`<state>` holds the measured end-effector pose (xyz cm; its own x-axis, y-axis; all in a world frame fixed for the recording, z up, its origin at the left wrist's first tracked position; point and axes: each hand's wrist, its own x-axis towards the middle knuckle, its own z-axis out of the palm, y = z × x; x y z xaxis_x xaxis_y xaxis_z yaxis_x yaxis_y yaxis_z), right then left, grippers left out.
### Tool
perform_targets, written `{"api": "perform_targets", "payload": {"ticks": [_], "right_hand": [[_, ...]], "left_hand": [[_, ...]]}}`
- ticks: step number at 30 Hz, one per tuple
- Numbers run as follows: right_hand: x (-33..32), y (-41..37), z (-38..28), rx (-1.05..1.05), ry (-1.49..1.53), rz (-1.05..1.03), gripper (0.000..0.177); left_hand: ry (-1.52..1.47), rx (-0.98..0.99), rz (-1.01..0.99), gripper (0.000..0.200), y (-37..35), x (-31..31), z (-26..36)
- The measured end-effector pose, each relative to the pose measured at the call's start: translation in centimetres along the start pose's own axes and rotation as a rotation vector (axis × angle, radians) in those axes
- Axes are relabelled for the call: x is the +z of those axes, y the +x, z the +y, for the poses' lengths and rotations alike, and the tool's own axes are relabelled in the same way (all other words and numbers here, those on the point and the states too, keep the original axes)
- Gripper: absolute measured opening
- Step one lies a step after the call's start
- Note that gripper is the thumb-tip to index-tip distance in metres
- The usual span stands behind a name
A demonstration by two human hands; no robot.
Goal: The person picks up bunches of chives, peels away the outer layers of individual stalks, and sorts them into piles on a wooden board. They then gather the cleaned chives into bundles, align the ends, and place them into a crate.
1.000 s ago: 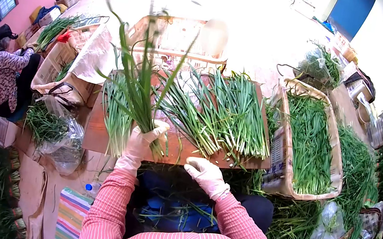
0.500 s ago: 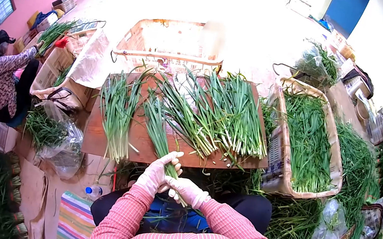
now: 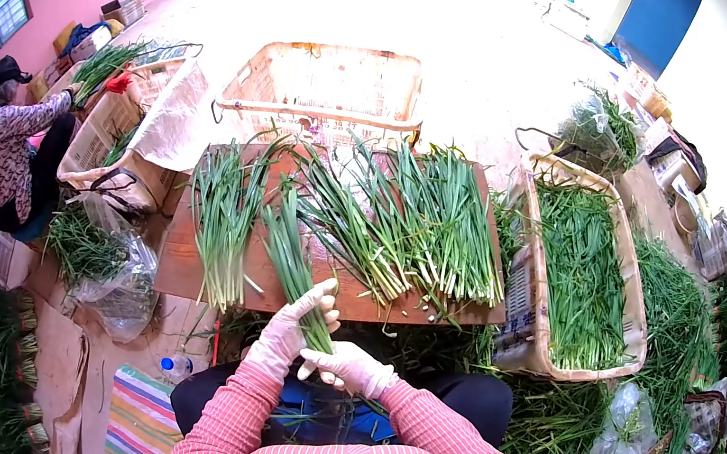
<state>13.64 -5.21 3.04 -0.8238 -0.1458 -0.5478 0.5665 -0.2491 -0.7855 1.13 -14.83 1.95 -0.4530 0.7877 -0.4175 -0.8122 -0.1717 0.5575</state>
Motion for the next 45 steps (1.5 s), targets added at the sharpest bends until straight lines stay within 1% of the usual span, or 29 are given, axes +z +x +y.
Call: {"api": "perform_targets", "payload": {"ticks": [1, 3, 5, 7, 8, 9, 11, 12, 13, 15, 16, 17, 19, 21, 23, 24, 25, 27, 29, 31, 33, 34, 35, 37, 38, 39, 41, 42, 45], "right_hand": [[0.0, 0.1, -0.2, -0.020, -0.049, -0.002, 0.036], [-0.8, 1.6, 0.1, -0.122, -0.052, 0.025, 0.033], [-2.1, 3.6, -0.5, -0.427, -0.541, 0.208, 0.037], [-2.4, 4.5, -2.7, -0.520, -0.777, 0.432, 0.044], [-3.1, 5.9, -2.8, -0.633, -0.785, 0.437, 0.046], [-3.5, 6.2, -4.3, -0.527, -0.851, 0.322, 0.048], [-4.5, 9.0, -3.5, -0.800, -0.433, 0.272, 0.050], [-6.9, 13.6, -0.5, -0.736, -0.505, 0.221, 0.055], [-6.4, 12.9, -1.2, -0.739, -0.507, 0.219, 0.055], [-4.9, 10.6, -2.6, -0.695, -0.628, 0.301, 0.053], [-4.0, 9.2, -3.7, -0.819, -0.731, 0.427, 0.045], [-4.1, 9.3, -3.3, -0.815, -0.732, 0.424, 0.045], [-4.3, 9.9, -2.0, -0.524, -0.875, 0.476, 0.039], [-3.8, 9.8, -0.4, -0.593, -0.800, 0.451, 0.036], [-2.2, 8.2, -0.1, -0.399, 0.038, 0.148, 0.032], [-1.6, 6.9, -0.3, -0.295, 0.030, 0.139, 0.027], [-1.2, 6.7, 0.4, -0.236, 0.147, 0.125, 0.028], [-0.3, 5.6, 0.3, -0.105, 0.143, 0.157, 0.030], [0.1, 4.7, 0.3, -0.023, 0.170, 0.154, 0.031], [0.2, 4.2, 0.6, 0.015, 0.201, 0.200, 0.031], [0.1, 4.1, 0.6, 0.035, 0.169, 0.251, 0.027], [0.2, 4.0, 0.6, 0.057, 0.137, 0.302, 0.023], [0.2, 4.0, 0.4, 0.065, 0.137, 0.298, 0.023], [1.1, 4.0, -0.1, 0.061, -0.260, 0.312, 0.018], [1.3, 4.5, 1.1, -0.013, -0.265, 0.383, 0.017], [1.4, 4.9, 2.3, -0.081, -0.270, 0.445, 0.017], [2.1, 4.0, 1.8, -0.096, -0.449, 0.483, 0.018], [2.1, 3.9, 1.9, -0.106, -0.494, 0.499, 0.018], [1.4, 5.3, 4.2, -0.110, -0.738, 0.572, 0.018]], "left_hand": [[-0.039, 0.014, -0.147, 0.042, 0.2, 0.1, 0.6], [0.121, 0.099, -0.152, 0.036, -0.2, 1.5, 2.0], [0.297, 0.161, -0.158, 0.033, -0.6, 3.2, 3.8], [0.552, 0.261, -0.224, 0.033, -0.1, 3.6, 5.5], [0.645, 0.300, -0.235, 0.032, -0.1, 4.0, 6.3], [0.716, 0.253, -0.219, 0.033, 0.6, 3.5, 6.9], [0.809, 0.275, -0.272, 0.032, 3.3, 0.6, 6.6], [0.759, 0.192, -0.217, 0.032, 3.2, 0.9, 6.5], [0.708, 0.110, -0.162, 0.032, 3.0, 1.3, 6.4], [0.751, 0.186, -0.160, 0.030, 3.2, 1.0, 6.5], [0.747, 0.160, -0.167, 0.030, 3.7, 0.6, 6.5], [0.740, 0.134, -0.173, 0.030, 3.9, 0.3, 6.4], [0.721, 0.122, -0.237, 0.034, 2.0, 2.6, 7.4], [0.562, 0.185, -0.237, 0.035, 2.1, 2.7, 7.4], [0.485, 0.144, -0.220, 0.036, 3.7, 1.2, 6.7], [0.401, 0.071, -0.134, 0.036, 4.0, 0.9, 6.3], [0.316, -0.001, -0.049, 0.036, 4.3, 0.7, 5.9], [0.154, -0.080, 0.011, 0.039, 4.6, 0.5, 4.8], [0.167, -0.126, 0.241, 0.037, 4.3, 0.6, 3.3], [0.218, -0.053, 0.361, 0.042, 3.9, 0.3, 2.3], [0.272, 0.121, 0.408, 0.053, 2.5, 1.3, 1.0], [0.323, 0.154, 0.458, 0.070, 2.5, 1.2, 0.3], [0.440, 0.185, 0.435, 0.082, 4.3, -1.8, -1.3], [0.673, 0.397, 0.520, 0.081, 3.8, -1.2, -2.8], [0.512, 0.462, 0.452, 0.057, 2.9, 0.1, -3.2], [0.397, 0.414, 0.390, 0.047, 2.2, 0.6, -2.7], [0.411, 0.382, 0.515, 0.036, 2.6, -0.3, -3.1], [0.400, 0.448, 0.554, 0.033, 2.6, -0.1, -3.3], [0.292, 0.509, 0.579, 0.023, 1.6, 0.8, -2.7]]}}
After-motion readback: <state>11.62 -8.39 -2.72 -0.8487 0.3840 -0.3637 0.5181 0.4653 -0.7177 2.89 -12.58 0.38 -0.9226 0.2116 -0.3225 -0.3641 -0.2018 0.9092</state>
